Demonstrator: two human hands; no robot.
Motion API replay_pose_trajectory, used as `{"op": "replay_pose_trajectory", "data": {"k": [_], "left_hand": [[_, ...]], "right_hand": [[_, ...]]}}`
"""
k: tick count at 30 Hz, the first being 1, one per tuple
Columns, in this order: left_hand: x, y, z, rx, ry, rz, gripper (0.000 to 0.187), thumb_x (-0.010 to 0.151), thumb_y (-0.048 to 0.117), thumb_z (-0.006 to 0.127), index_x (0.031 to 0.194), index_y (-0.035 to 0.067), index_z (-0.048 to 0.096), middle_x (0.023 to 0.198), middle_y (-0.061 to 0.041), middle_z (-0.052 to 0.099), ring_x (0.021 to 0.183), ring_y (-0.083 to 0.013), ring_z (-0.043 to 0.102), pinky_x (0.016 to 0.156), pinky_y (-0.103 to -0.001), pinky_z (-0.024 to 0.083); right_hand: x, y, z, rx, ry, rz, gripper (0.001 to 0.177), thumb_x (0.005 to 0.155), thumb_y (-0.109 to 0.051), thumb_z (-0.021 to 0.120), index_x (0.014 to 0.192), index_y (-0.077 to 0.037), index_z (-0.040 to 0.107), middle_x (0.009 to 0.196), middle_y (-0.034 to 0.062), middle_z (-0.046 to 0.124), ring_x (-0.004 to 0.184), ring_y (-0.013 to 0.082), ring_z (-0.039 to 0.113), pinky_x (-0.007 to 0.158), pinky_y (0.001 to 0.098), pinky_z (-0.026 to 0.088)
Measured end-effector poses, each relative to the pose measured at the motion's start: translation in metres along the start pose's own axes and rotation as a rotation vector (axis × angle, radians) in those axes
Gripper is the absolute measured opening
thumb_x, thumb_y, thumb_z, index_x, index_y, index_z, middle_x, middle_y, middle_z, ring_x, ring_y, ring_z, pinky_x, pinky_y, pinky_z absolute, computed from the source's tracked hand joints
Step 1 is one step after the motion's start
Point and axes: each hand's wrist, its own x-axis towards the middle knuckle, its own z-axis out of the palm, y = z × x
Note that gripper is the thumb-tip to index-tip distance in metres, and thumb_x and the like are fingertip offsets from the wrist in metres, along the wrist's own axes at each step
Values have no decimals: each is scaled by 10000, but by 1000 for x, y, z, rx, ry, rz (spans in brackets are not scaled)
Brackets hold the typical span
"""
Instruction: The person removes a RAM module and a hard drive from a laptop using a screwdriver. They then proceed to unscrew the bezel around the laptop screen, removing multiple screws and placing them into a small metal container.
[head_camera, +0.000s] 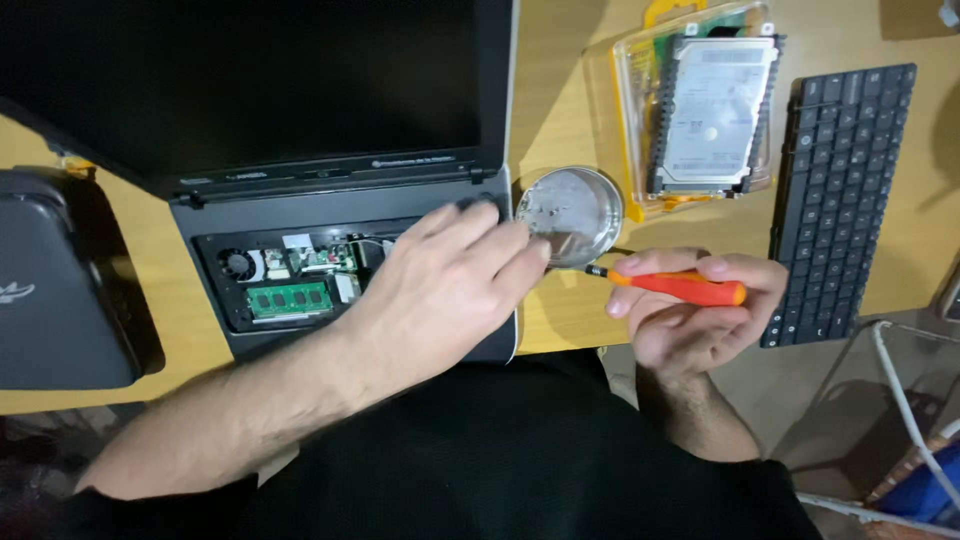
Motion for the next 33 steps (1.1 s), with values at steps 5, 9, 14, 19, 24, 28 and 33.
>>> {"op": "replay_pose_trajectory", "data": {"k": [5, 9, 14, 19, 24, 28, 33], "left_hand": [[-65, -20, 1, -208, 157, 26, 190, 1185, 233, 934, 1069, 114, 841, 1050, -61, 779, 939, -221, 697, 803, -400, 562], [-134, -42, -6, -195, 372, -193, 383, 1221, 280, 836, 858, 176, 772, 771, -21, 681, 706, -187, 586, 698, -407, 430], [-199, -69, -10, -191, 604, -384, 338, 1162, 22, 878, 865, 1, 717, 805, -132, 709, 759, -276, 625, 752, -454, 446], [-212, -75, 0, -151, 705, -426, 206, 1125, 71, 914, 970, 14, 792, 1052, -151, 781, 1006, -325, 651, 990, -512, 480], [-218, -80, 5, -212, 708, -441, 112, 1133, 77, 913, 1091, 52, 812, 1251, -152, 757, 1146, -376, 649, 1065, -548, 518], [-220, -86, 9, -222, 710, -443, 125, 1125, 128, 912, 1090, 66, 810, 1237, -136, 768, 1133, -362, 673, 1058, -560, 518], [-216, -87, 4, -237, 683, -441, 143, 1137, 126, 918, 1071, 68, 805, 1232, -119, 768, 1128, -382, 639, 1062, -533, 497]], "right_hand": [[7, -11, 13, -19, -81, 52, 381, 1322, -489, 615, 1367, -140, 470, 1177, 419, 776, 753, 360, 879, 611, 409, 787], [5, -13, 42, -147, -54, 210, 425, 1239, -325, 742, 1477, -97, 476, 1149, 265, 815, 840, 241, 882, 551, 251, 743], [24, -5, 88, -126, -410, 308, 168, 1221, -202, 651, 1372, -155, 594, 1040, 27, 751, 769, 101, 679, 712, 275, 605], [46, -10, 154, -562, -863, 502, 156, 1236, -174, 604, 1329, -49, 610, 1116, 70, 692, 969, 198, 700, 925, 372, 622], [47, 12, 195, -1037, -989, 124, 576, 1090, -340, 1016, 1541, -123, 729, 1031, 86, 890, 845, 208, 848, 658, 364, 687], [50, 16, 200, -1020, -966, 108, 442, 1099, -250, 991, 1441, -19, 832, 1076, 54, 913, 847, 152, 854, 658, 335, 702], [53, 21, 203, -969, -953, -46, 363, 1078, -171, 1046, 1291, 55, 858, 1150, 96, 913, 862, 192, 824, 714, 349, 646]]}}
